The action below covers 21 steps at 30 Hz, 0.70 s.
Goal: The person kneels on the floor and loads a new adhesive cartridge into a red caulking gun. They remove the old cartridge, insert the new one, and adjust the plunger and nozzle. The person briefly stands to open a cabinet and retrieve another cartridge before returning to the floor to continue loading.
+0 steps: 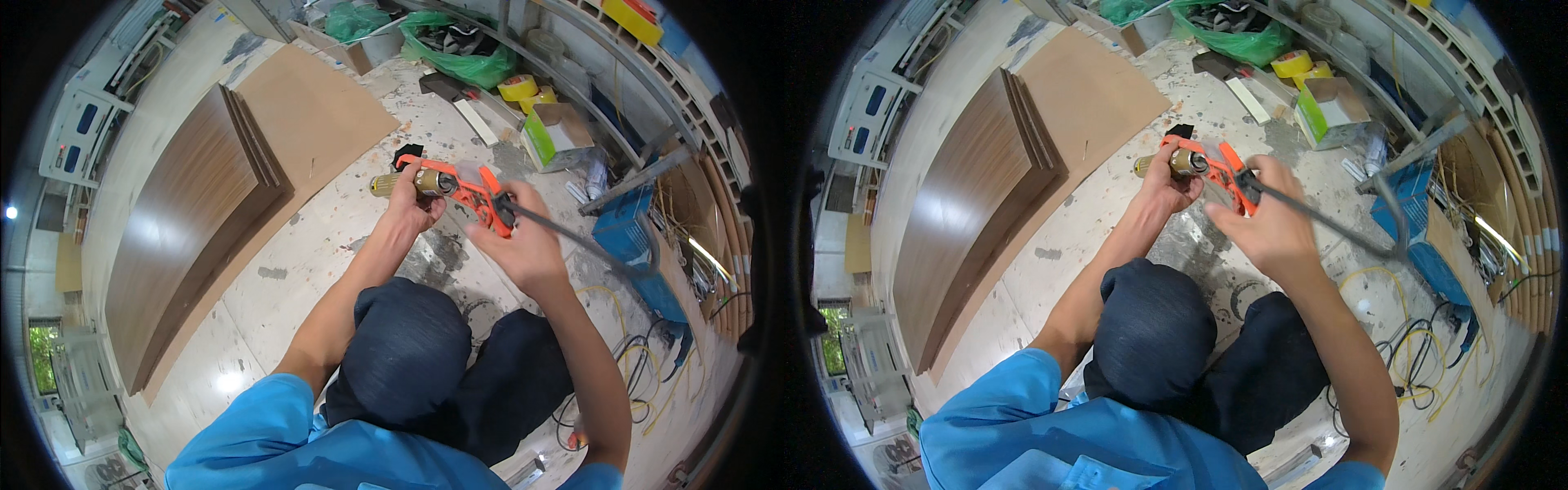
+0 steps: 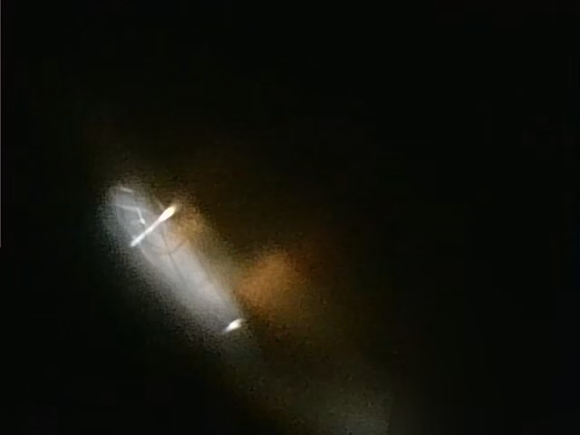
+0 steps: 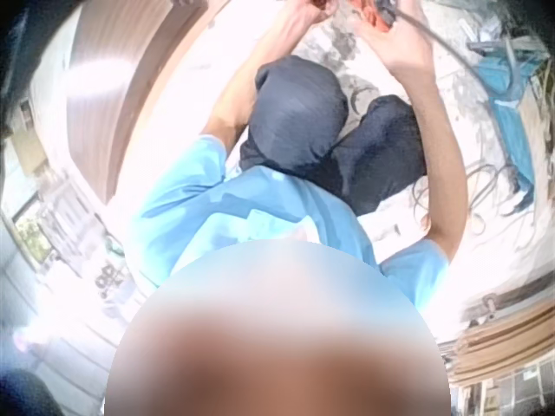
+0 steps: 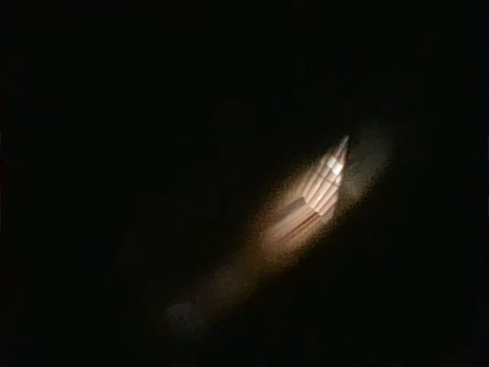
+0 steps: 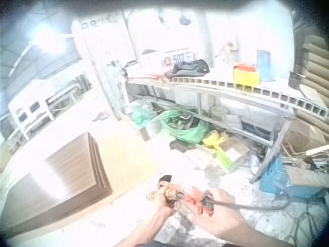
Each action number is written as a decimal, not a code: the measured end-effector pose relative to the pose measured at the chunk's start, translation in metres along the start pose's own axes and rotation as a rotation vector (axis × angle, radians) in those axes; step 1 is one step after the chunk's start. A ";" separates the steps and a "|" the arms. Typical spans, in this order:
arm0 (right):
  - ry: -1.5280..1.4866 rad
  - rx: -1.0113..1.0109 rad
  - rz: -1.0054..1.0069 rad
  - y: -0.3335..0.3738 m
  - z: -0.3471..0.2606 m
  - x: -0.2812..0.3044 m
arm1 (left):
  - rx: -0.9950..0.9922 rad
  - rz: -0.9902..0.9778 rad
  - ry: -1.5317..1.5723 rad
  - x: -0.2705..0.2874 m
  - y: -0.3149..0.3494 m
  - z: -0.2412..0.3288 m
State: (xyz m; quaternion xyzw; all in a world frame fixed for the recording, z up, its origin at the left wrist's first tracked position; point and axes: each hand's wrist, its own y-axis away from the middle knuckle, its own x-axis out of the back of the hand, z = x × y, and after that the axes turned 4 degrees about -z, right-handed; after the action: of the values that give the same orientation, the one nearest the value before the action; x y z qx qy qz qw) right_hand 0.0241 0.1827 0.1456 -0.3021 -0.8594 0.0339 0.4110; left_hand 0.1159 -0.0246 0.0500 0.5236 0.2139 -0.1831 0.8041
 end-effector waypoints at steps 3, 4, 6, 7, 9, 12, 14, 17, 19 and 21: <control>-0.335 -0.354 -0.240 -0.003 -0.012 0.006 | 0.039 -0.097 -0.118 -0.003 -0.002 -0.008; -0.534 -0.563 -0.385 -0.003 -0.015 0.010 | 0.049 -0.119 -0.154 -0.004 -0.004 -0.011; -0.500 -0.578 -0.350 -0.003 -0.022 0.016 | 0.014 -0.090 -0.154 -0.002 -0.007 -0.016; -0.505 -0.587 -0.326 -0.004 -0.024 0.016 | -0.002 -0.083 -0.152 0.000 -0.009 -0.017; -0.503 -0.598 -0.302 -0.003 -0.024 0.019 | -0.091 -0.003 -0.185 0.006 -0.014 -0.014; -0.481 -0.579 -0.295 -0.001 -0.021 0.018 | -0.120 0.070 -0.196 0.014 -0.021 -0.008; -0.452 -0.547 -0.279 0.002 -0.019 0.017 | -0.064 0.103 -0.138 0.017 -0.024 -0.005; -0.501 -0.459 -0.159 0.003 -0.019 0.013 | -0.195 0.030 -0.097 0.019 -0.021 -0.004; -0.378 -0.462 -0.123 0.003 -0.019 0.013 | -0.231 -0.036 0.008 0.017 -0.017 -0.003; -0.316 -0.459 -0.102 0.002 -0.018 0.015 | -0.285 -0.095 0.082 0.016 -0.011 -0.003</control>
State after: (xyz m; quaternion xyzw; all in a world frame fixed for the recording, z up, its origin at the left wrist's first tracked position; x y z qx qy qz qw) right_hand 0.0313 0.1884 0.1673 -0.3347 -0.9121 -0.1358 0.1938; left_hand 0.1231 -0.0273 0.0318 0.4006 0.2948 -0.1675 0.8512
